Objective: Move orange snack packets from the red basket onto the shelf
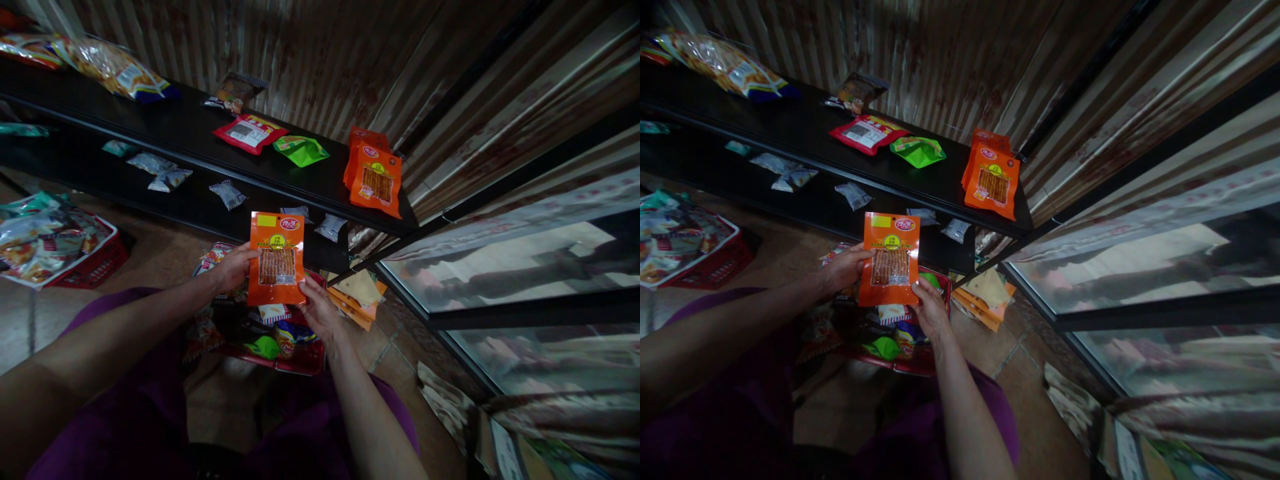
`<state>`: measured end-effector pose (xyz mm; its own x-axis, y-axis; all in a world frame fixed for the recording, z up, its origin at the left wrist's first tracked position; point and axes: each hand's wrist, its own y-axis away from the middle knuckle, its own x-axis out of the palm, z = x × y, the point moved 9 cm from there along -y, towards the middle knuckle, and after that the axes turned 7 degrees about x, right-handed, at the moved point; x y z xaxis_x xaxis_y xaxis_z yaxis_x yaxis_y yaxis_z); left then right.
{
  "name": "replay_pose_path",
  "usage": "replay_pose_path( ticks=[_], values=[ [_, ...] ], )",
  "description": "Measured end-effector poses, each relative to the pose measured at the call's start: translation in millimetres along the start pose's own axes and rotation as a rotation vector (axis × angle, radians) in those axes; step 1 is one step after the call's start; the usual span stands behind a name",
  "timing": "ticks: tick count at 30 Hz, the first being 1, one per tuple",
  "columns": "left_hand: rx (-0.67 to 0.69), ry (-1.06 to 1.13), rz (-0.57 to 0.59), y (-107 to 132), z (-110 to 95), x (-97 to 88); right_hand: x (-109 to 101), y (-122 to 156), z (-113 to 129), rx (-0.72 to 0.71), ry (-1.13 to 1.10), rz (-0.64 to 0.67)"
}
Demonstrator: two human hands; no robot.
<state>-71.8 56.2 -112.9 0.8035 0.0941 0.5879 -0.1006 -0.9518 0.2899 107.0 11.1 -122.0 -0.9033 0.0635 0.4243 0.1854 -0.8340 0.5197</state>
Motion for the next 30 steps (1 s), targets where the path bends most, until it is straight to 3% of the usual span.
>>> replay_pose_path(
  ticks=[6,30],
  values=[
    [-0.014,0.006,0.021,3.1,1.2,5.3,7.3,1.0,0.3,-0.028,0.028,0.054],
    [-0.048,0.038,0.152,8.3,5.1,16.5,-11.9,-10.4,-4.8,-0.048,-0.063,-0.046]
  ],
)
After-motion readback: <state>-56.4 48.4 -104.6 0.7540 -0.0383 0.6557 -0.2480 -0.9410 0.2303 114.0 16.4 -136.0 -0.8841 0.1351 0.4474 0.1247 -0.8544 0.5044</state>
